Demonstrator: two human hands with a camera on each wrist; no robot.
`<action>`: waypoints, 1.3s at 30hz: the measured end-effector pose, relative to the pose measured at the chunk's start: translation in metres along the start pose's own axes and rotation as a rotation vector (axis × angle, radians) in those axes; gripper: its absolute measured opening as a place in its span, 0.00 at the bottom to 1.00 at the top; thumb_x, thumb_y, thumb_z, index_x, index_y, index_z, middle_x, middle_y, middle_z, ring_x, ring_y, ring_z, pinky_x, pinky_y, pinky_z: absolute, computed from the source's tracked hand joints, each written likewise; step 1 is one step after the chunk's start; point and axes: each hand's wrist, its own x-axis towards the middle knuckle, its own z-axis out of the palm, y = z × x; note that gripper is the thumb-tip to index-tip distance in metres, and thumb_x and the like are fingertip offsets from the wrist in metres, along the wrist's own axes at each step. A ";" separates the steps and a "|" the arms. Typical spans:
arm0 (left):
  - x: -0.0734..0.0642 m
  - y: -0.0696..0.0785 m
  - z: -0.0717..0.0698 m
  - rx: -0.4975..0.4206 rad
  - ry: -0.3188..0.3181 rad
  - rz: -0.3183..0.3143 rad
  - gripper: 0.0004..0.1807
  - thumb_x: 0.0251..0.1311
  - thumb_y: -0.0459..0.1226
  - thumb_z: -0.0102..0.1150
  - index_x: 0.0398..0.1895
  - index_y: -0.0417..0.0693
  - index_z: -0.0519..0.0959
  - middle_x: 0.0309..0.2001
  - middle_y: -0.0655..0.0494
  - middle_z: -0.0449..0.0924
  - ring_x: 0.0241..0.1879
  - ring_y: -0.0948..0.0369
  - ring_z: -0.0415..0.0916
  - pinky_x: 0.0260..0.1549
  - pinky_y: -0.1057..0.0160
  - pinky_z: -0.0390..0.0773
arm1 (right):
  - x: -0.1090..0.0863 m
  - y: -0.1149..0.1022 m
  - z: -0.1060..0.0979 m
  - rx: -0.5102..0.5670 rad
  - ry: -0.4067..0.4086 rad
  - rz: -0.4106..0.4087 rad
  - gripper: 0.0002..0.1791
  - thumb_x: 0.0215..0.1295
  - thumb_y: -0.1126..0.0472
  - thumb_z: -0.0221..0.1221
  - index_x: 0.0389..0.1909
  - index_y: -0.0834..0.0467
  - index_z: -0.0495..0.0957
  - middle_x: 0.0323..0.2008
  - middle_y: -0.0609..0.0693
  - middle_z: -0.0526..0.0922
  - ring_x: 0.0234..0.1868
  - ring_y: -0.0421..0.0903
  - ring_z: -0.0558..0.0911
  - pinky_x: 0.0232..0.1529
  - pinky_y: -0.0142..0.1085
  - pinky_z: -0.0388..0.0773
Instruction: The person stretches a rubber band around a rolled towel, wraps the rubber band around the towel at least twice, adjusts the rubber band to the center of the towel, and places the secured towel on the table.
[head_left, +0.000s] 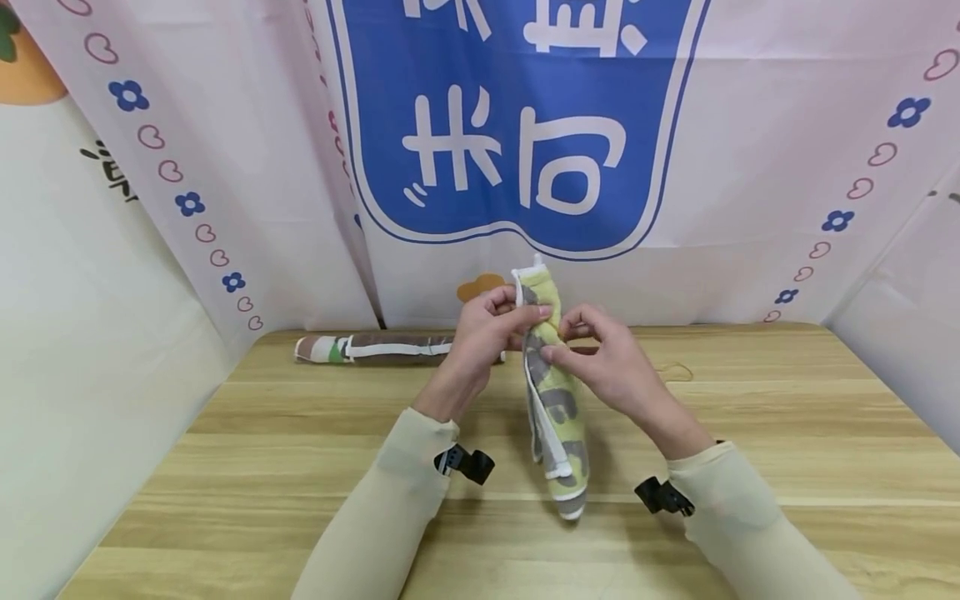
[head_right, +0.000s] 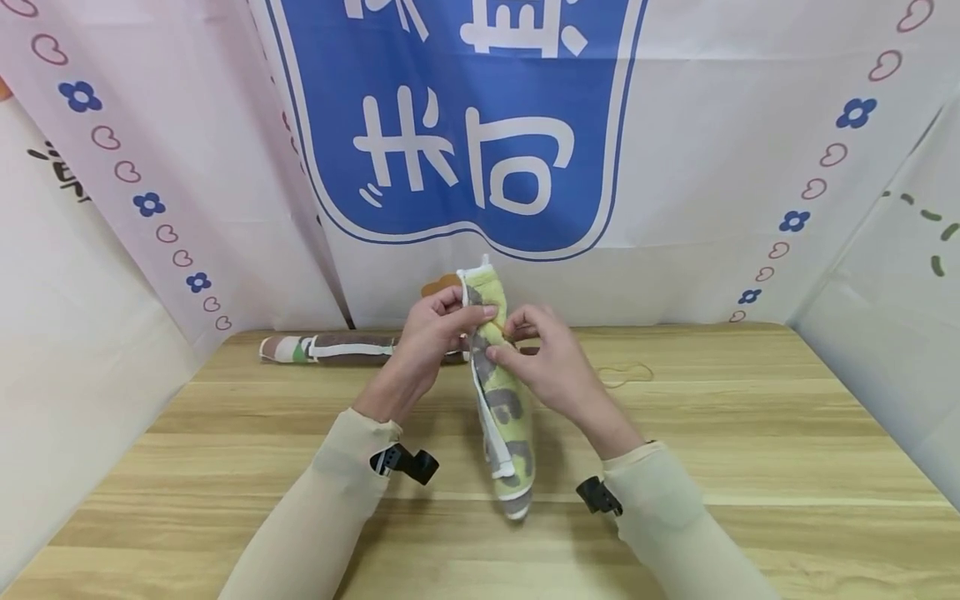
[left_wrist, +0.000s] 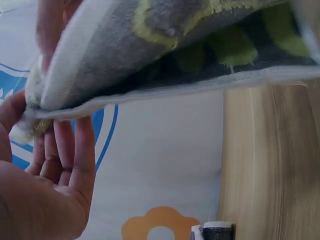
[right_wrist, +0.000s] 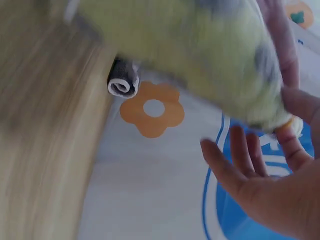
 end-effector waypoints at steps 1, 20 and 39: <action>0.000 0.000 0.001 -0.004 0.011 -0.007 0.15 0.62 0.39 0.75 0.48 0.44 0.83 0.38 0.52 0.86 0.31 0.62 0.80 0.31 0.64 0.85 | 0.000 -0.001 0.002 -0.025 0.016 -0.044 0.10 0.69 0.68 0.69 0.44 0.62 0.77 0.50 0.60 0.75 0.57 0.59 0.80 0.55 0.52 0.84; -0.005 0.004 0.007 0.097 0.101 0.037 0.18 0.60 0.41 0.78 0.43 0.44 0.77 0.35 0.52 0.80 0.31 0.60 0.77 0.26 0.65 0.81 | -0.006 -0.011 0.010 -0.364 0.020 -0.063 0.19 0.69 0.51 0.72 0.44 0.59 0.75 0.39 0.54 0.78 0.41 0.53 0.79 0.39 0.46 0.79; 0.003 -0.004 -0.009 -0.026 -0.156 0.055 0.17 0.67 0.35 0.71 0.55 0.38 0.83 0.41 0.47 0.89 0.30 0.60 0.84 0.29 0.64 0.85 | -0.002 -0.003 0.001 -0.089 0.001 -0.121 0.12 0.68 0.75 0.67 0.39 0.61 0.73 0.45 0.58 0.73 0.52 0.56 0.77 0.53 0.54 0.85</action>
